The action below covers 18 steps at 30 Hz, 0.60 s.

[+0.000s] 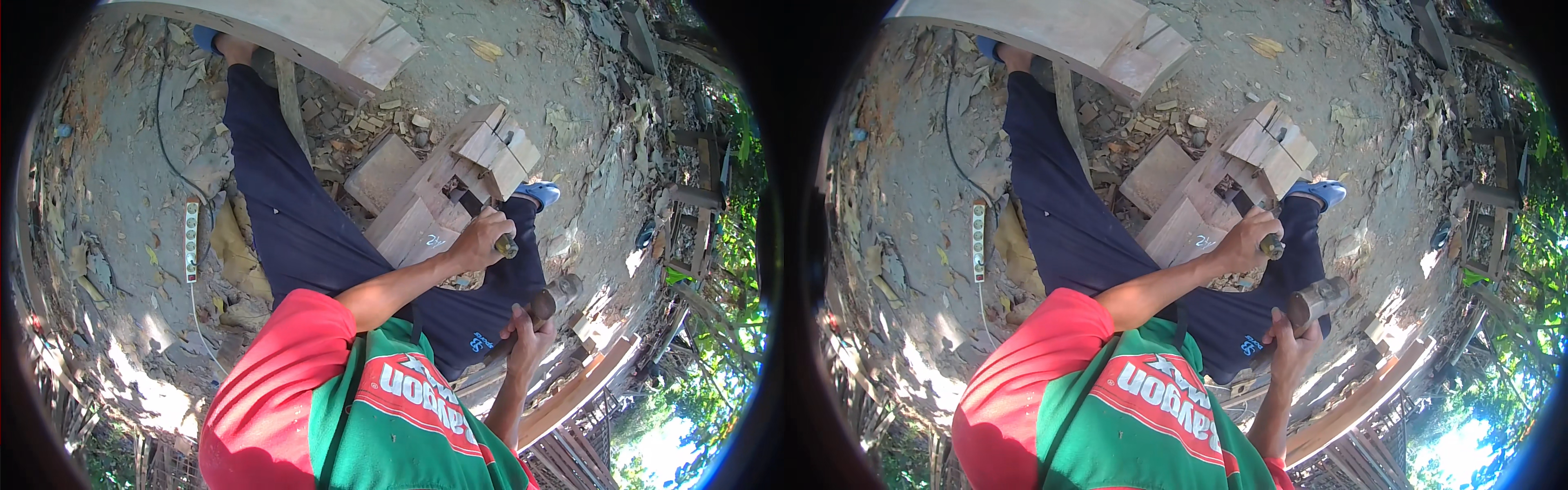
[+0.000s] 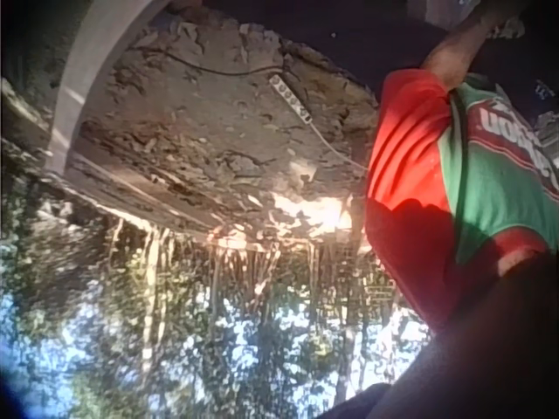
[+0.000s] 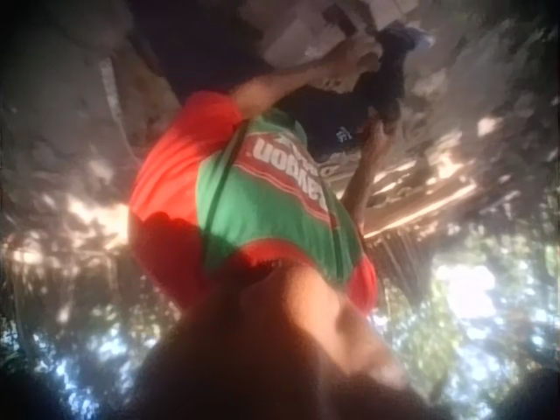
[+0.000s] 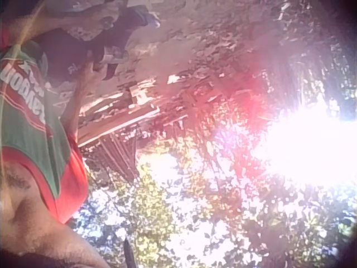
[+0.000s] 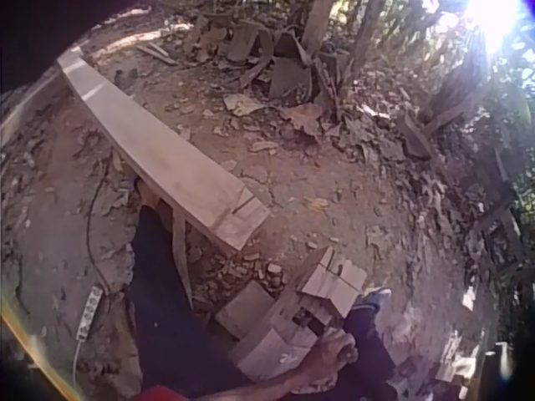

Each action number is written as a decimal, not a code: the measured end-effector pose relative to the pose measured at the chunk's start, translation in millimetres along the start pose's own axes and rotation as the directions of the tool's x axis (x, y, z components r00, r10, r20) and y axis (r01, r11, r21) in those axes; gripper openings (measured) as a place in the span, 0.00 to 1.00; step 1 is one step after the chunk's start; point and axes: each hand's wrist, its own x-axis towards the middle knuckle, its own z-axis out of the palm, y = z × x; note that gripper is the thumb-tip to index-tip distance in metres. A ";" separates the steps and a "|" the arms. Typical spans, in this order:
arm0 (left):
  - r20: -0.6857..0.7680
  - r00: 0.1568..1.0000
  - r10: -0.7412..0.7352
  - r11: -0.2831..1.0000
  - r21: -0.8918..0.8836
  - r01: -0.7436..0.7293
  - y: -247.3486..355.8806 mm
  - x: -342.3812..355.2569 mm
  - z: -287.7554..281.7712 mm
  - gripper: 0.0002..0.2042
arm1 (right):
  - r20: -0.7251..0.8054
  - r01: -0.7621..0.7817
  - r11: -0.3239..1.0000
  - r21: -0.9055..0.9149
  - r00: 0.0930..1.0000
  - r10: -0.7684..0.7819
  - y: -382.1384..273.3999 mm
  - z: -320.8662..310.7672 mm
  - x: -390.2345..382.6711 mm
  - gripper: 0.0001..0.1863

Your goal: The person sits on the ground and uses a hammer and a chisel to carve out a rectangular mortise in a wooden beam.

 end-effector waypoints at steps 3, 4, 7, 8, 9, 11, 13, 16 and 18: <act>0.019 1.000 0.016 1.000 0.008 -0.016 -4.6 1.8 -2.1 0.13 | -0.076 0.111 0.981 -0.162 0.989 -0.125 16.7 8.7 6.9 0.09; 0.023 0.999 0.032 0.999 0.001 -0.032 -6.6 4.4 0.6 0.12 | -0.066 0.260 0.921 -0.291 0.955 -0.291 46.4 10.6 20.8 0.10; 0.018 0.999 0.040 0.999 -0.012 -0.040 -17.6 1.4 5.4 0.10 | 0.060 0.171 0.784 -0.597 0.984 -0.169 41.3 51.5 57.9 0.10; 0.009 1.000 0.021 1.000 -0.020 -0.021 -17.1 -2.3 5.7 0.10 | 0.077 0.177 0.792 -0.584 0.984 -0.164 48.7 43.6 56.6 0.10; -0.008 1.000 0.022 1.000 -0.022 -0.022 -18.4 7.5 3.6 0.09 | 0.096 0.202 0.799 -0.566 0.979 -0.179 53.7 36.1 63.8 0.09; -0.011 1.000 0.022 1.000 -0.019 -0.022 -17.4 -2.5 3.5 0.10 | 0.022 0.128 0.897 -0.423 0.991 -0.131 27.0 35.2 42.6 0.10; -0.020 1.000 0.022 1.000 0.007 -0.022 -19.8 2.7 0.8 0.11 | -0.031 0.192 0.913 -0.360 0.975 -0.218 19.7 24.1 34.6 0.12; 0.005 1.000 0.026 0.999 -0.022 -0.026 -22.8 4.5 -5.0 0.12 | -0.019 0.380 0.831 -0.406 0.906 -0.423 13.8 22.0 31.1 0.13; -0.001 0.998 0.067 0.997 -0.034 -0.067 -24.9 4.7 -2.0 0.12 | 0.077 0.547 0.622 -0.560 0.782 -0.619 49.7 28.2 58.1 0.13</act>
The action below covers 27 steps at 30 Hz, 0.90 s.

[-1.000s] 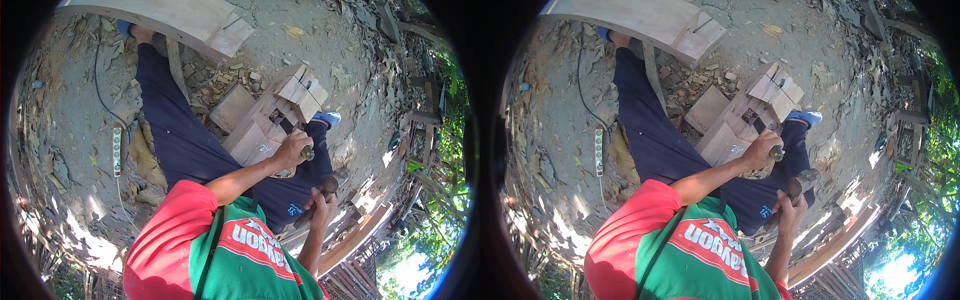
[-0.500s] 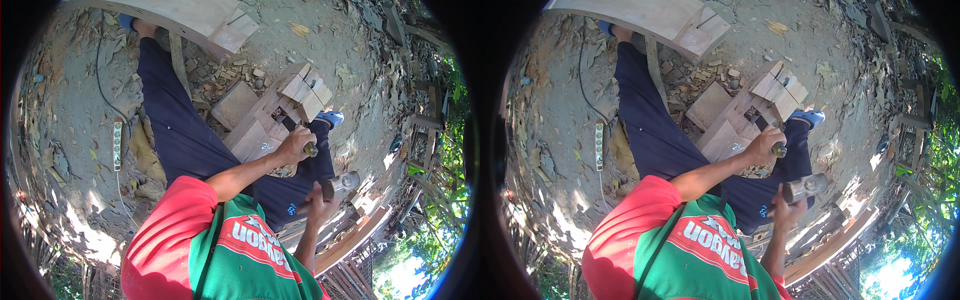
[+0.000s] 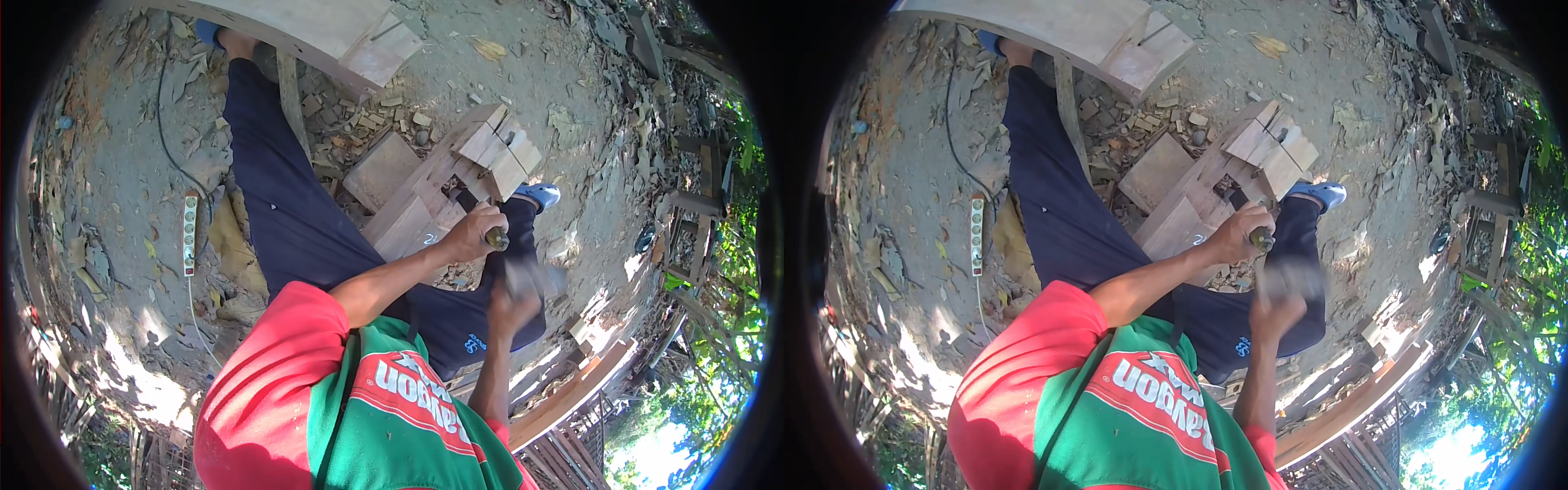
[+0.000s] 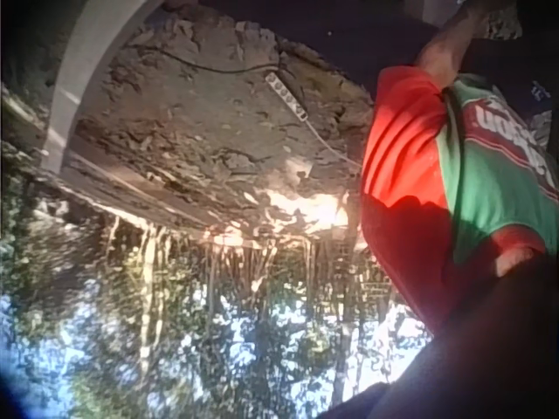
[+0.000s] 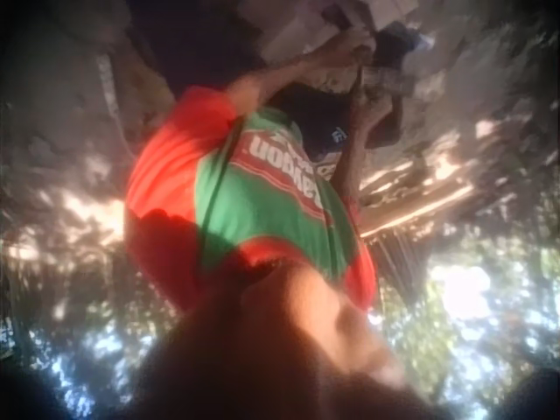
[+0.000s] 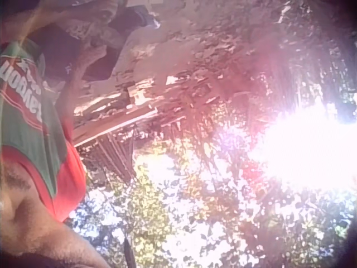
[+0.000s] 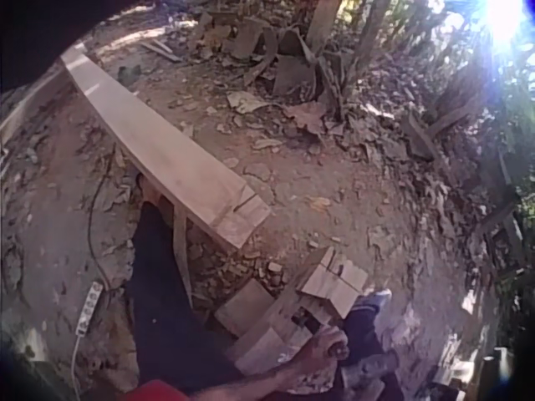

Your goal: The person sits on the ground and uses a hammer and a chisel to carve out a rectangular mortise in a wooden beam.

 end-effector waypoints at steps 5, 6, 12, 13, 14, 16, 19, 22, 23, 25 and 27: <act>-0.033 0.999 -0.021 1.000 0.002 0.021 -40.2 0.6 -9.2 0.11 | 0.208 -0.370 0.917 0.153 0.919 0.336 -19.5 24.2 22.2 0.13; 0.001 0.995 -0.096 0.995 0.025 0.096 -31.6 2.0 -11.3 0.10 | 0.176 -0.434 0.876 0.212 0.899 0.402 -22.9 10.2 1.7 0.13; -0.090 0.988 -0.125 0.992 -0.025 0.123 29.8 -6.2 -9.4 0.13 | 0.140 -0.334 0.931 0.144 0.939 0.315 -21.1 -22.9 -16.0 0.11; -0.139 0.979 -0.148 0.989 -0.043 0.143 33.0 -9.5 -7.3 0.14 | 0.143 -0.352 0.924 0.146 0.932 0.333 -26.4 -26.7 -15.5 0.12; -0.103 0.975 -0.198 0.980 -0.029 0.196 31.7 -14.0 -12.7 0.17 | 0.159 -0.405 0.895 0.187 0.911 0.379 -32.9 -27.0 -13.4 0.11; -0.096 0.982 -0.160 0.987 -0.015 0.160 26.7 -13.8 -18.0 0.23 | 0.170 -0.421 0.881 0.217 0.905 0.391 -35.6 -29.2 -14.6 0.10; -0.013 0.970 -0.245 0.967 0.076 0.245 23.2 -3.0 -45.7 0.20 | 0.156 -0.427 0.876 0.223 0.903 0.401 -28.1 -30.8 -24.7 0.10; -0.130 0.861 -0.491 0.871 -0.053 0.489 2.7 12.8 -81.7 0.16 | 0.162 -0.448 0.844 0.297 0.894 0.418 -31.4 -25.8 -32.0 0.09; -0.160 0.809 -0.566 0.825 -0.123 0.552 -9.1 19.5 -94.2 0.15 | 0.167 -0.448 0.836 0.317 0.894 0.416 -34.2 -24.0 -32.6 0.08; -0.117 0.739 -0.664 0.738 -0.259 0.623 -17.2 23.2 -110.6 0.12 | 0.176 -0.450 0.819 0.355 0.893 0.414 -35.4 -24.0 -35.3 0.07; 0.013 0.708 -0.706 0.653 -0.376 0.658 -15.6 21.0 -120.3 0.10 | 0.166 -0.454 0.805 0.382 0.890 0.423 -29.8 -26.0 -42.7 0.06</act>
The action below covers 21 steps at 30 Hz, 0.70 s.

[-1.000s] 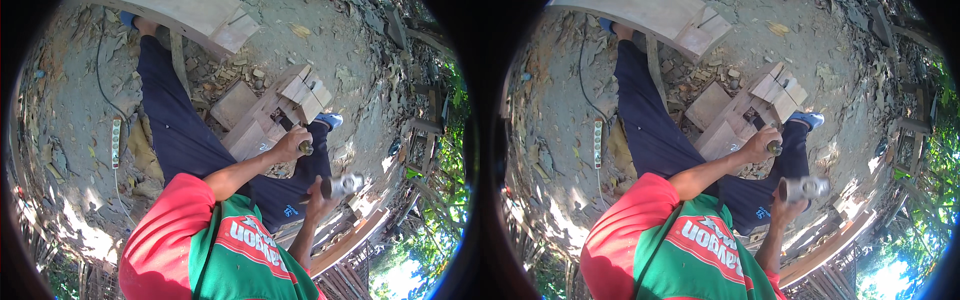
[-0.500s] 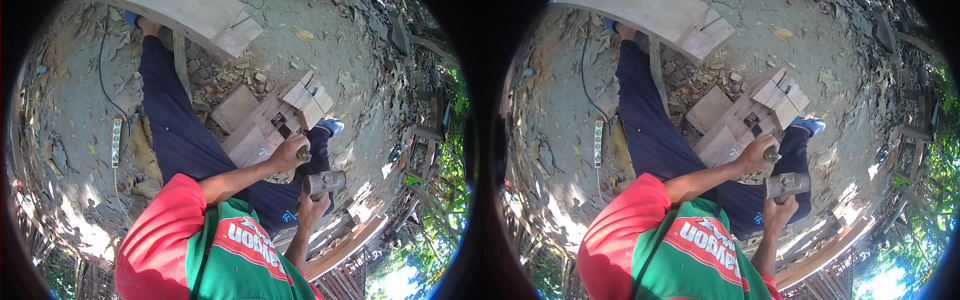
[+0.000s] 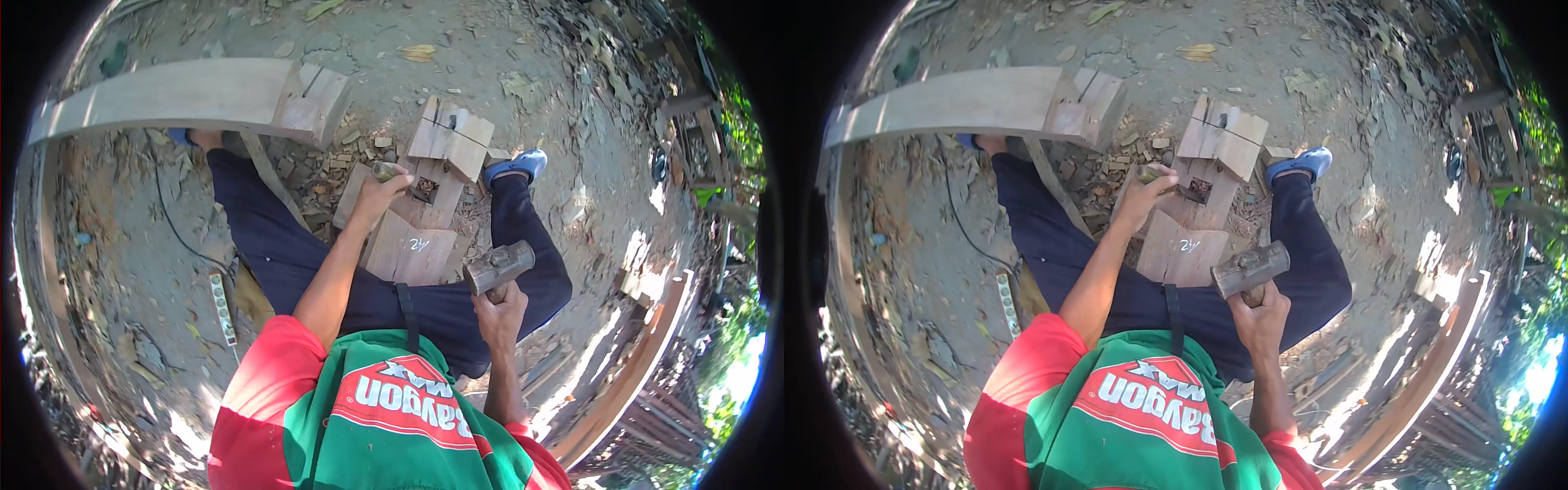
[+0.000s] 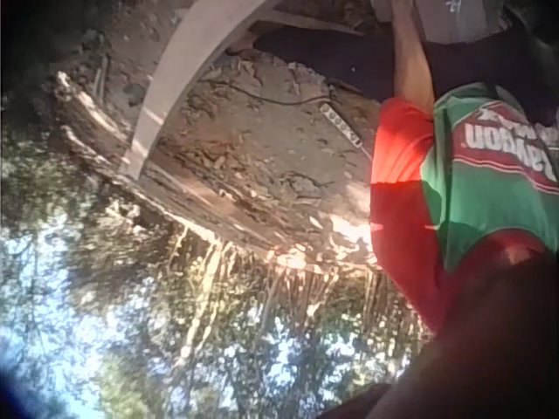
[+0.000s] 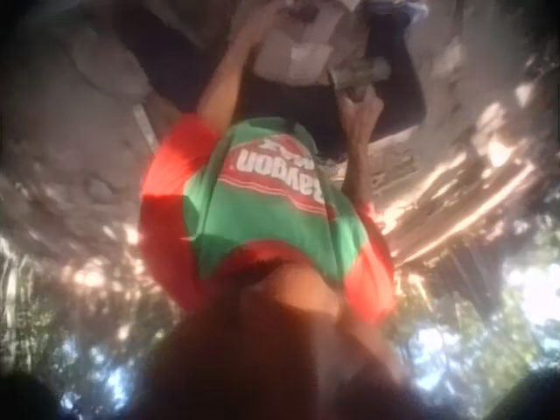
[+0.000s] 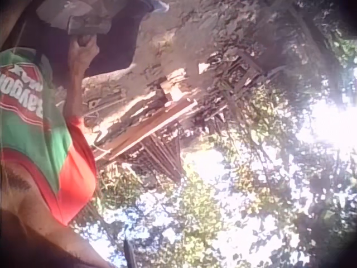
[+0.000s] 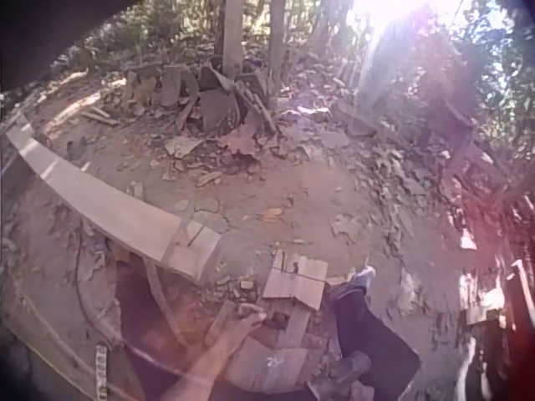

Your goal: The person sits on the ground and uses a hammer and a chisel to carve out a rectangular mortise in a wooden beam.

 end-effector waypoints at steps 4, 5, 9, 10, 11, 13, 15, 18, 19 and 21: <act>-0.117 0.987 0.111 0.993 0.039 -0.107 0.4 -17.7 13.0 0.10 | -0.034 -0.006 0.997 0.083 0.999 0.009 7.8 -9.2 -1.9 0.06; -0.133 0.976 0.172 0.985 0.033 -0.169 0.3 -19.1 17.4 0.10 | -0.047 -0.006 0.995 0.104 0.999 0.011 10.9 -11.5 -2.0 0.06; -0.187 0.933 0.308 0.952 0.062 -0.301 -5.5 -28.7 33.6 0.10 | -0.064 -0.020 0.993 0.118 0.998 0.028 31.2 -19.5 -5.0 0.07; -0.192 0.928 0.320 0.947 0.081 -0.310 -5.9 -29.9 38.9 0.10 | -0.064 -0.032 0.993 0.116 0.997 0.040 33.5 -20.2 -5.5 0.07; -0.192 0.928 0.320 0.947 0.092 -0.307 -6.4 -30.4 42.1 0.09 | -0.063 -0.043 0.993 0.114 0.997 0.051 35.4 -20.7 -5.9 0.07; -0.262 0.908 0.328 0.942 0.024 -0.333 -8.9 -29.8 51.3 0.09 | -0.055 -0.063 0.992 0.111 0.996 0.070 42.2 -21.3 -8.7 0.07; -0.305 0.900 0.311 0.945 -0.003 -0.327 -9.9 -28.9 54.0 0.08 | -0.041 -0.076 0.990 0.115 0.996 0.082 51.0 -19.9 -10.8 0.07; -0.330 0.903 0.274 0.955 -0.018 -0.296 -9.7 -26.8 51.8 0.08 | -0.022 -0.100 0.987 0.129 0.994 0.104 46.7 -19.9 -10.0 0.07; -0.335 0.901 0.275 0.951 -0.044 -0.306 -8.4 -26.0 50.3 0.09 | -0.013 -0.097 0.989 0.110 0.995 0.100 47.5 -19.6 -9.2 0.07; -0.344 0.899 0.272 0.949 -0.059 -0.310 -5.1 -26.9 51.5 0.10 | 0.007 -0.089 0.993 0.072 0.996 0.089 48.4 -18.3 -7.2 0.07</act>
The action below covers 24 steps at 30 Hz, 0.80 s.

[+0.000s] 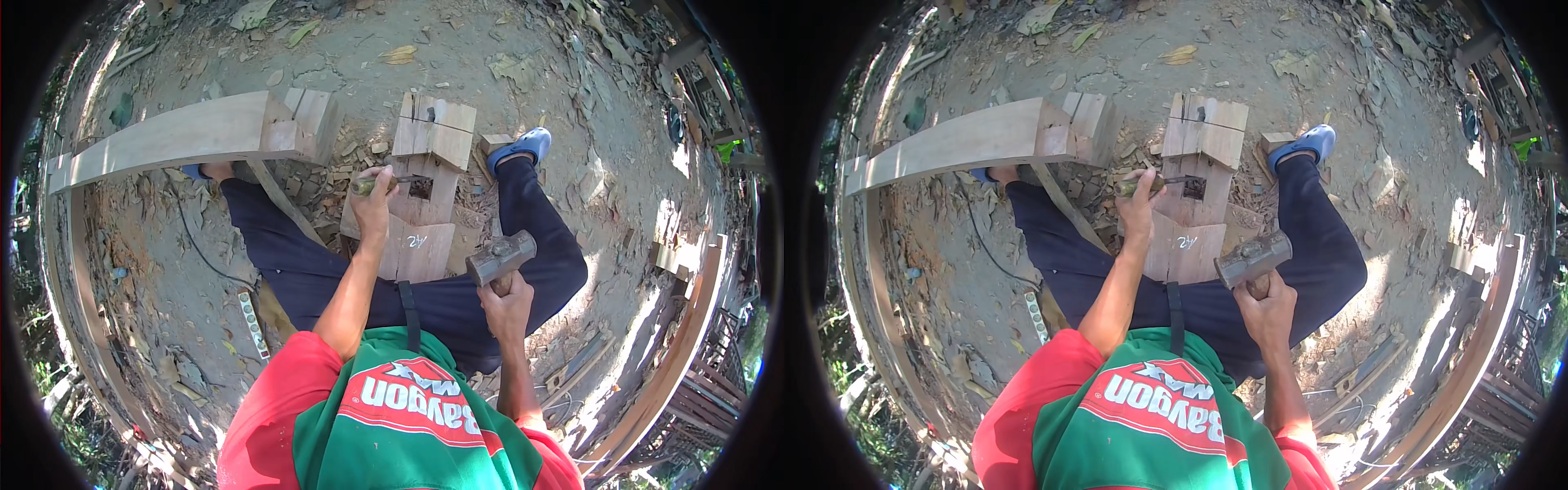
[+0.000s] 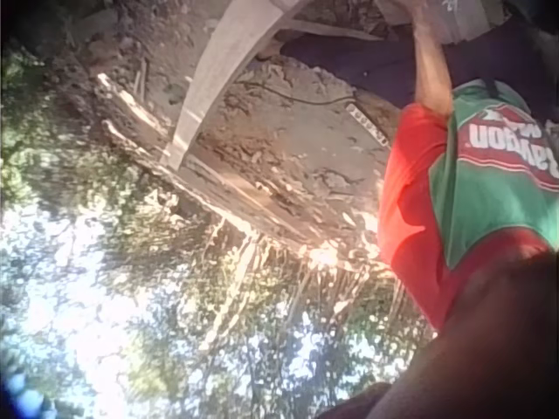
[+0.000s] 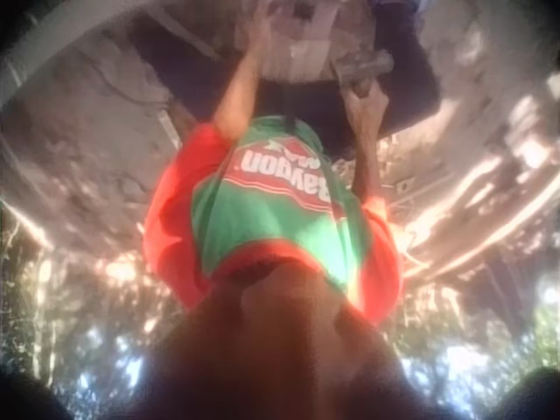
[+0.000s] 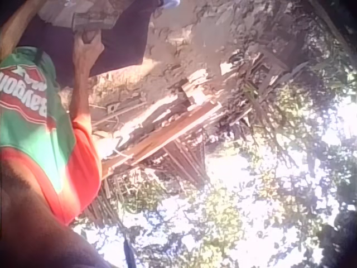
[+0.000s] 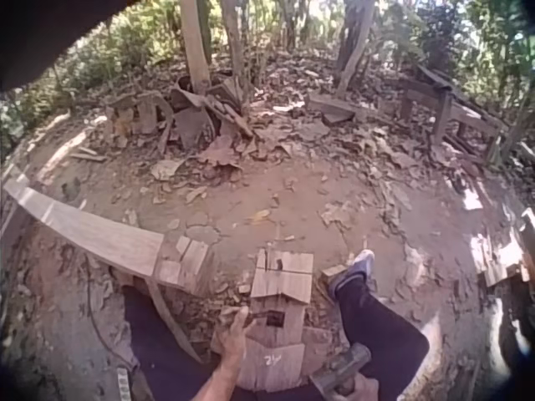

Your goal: The person sits on the ground and uses a hammer and a chisel to carve out a rectangular mortise in a wooden beam.

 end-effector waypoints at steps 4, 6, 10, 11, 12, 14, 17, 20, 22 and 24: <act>-0.015 1.000 -0.003 1.000 0.023 0.003 5.2 -1.4 5.9 0.08 | -0.003 -0.048 0.996 0.077 0.999 0.049 -16.4 2.5 2.2 0.11; -0.015 1.000 0.002 0.999 0.035 -0.002 4.3 1.2 6.8 0.07 | 0.007 -0.053 0.994 0.092 0.999 0.052 -19.5 4.2 3.4 0.11; -0.041 0.999 0.012 0.998 0.060 -0.009 -4.0 -0.6 11.8 0.08 | 0.046 -0.061 0.996 0.060 0.997 0.058 -16.9 8.0 2.9 0.12; -0.058 0.998 0.013 0.998 0.061 -0.010 -6.6 -1.9 14.0 0.09 | 0.045 -0.051 0.996 0.074 0.998 0.048 -20.2 10.2 2.1 0.12; -0.056 0.998 0.031 0.997 0.073 -0.027 -8.1 -3.0 15.8 0.09 | 0.044 -0.045 0.995 0.086 0.998 0.041 -22.3 11.4 0.8 0.13; -0.052 0.996 0.066 0.994 0.096 -0.061 -9.7 -3.7 17.3 0.09 | 0.064 -0.051 0.997 0.062 0.997 0.047 -25.0 12.8 1.2 0.13; 0.032 0.995 0.097 0.987 0.126 -0.100 -6.5 1.1 16.6 0.09 | 0.076 -0.052 0.998 0.036 0.996 0.049 -22.9 12.9 0.6 0.13; -0.017 0.998 0.057 0.995 0.087 -0.055 -6.6 1.9 17.5 0.10 | 0.080 -0.043 0.998 0.039 0.996 0.040 -27.9 14.6 4.0 0.13; -0.019 0.995 0.100 0.984 0.150 -0.096 -12.9 -2.3 16.7 0.10 | 0.095 -0.053 0.998 0.022 0.994 0.050 -30.5 15.8 4.6 0.13; 0.009 0.993 0.117 0.968 0.222 -0.116 -15.7 -7.9 20.7 0.10 | 0.118 -0.063 0.998 -0.009 0.991 0.063 -33.8 18.0 9.2 0.12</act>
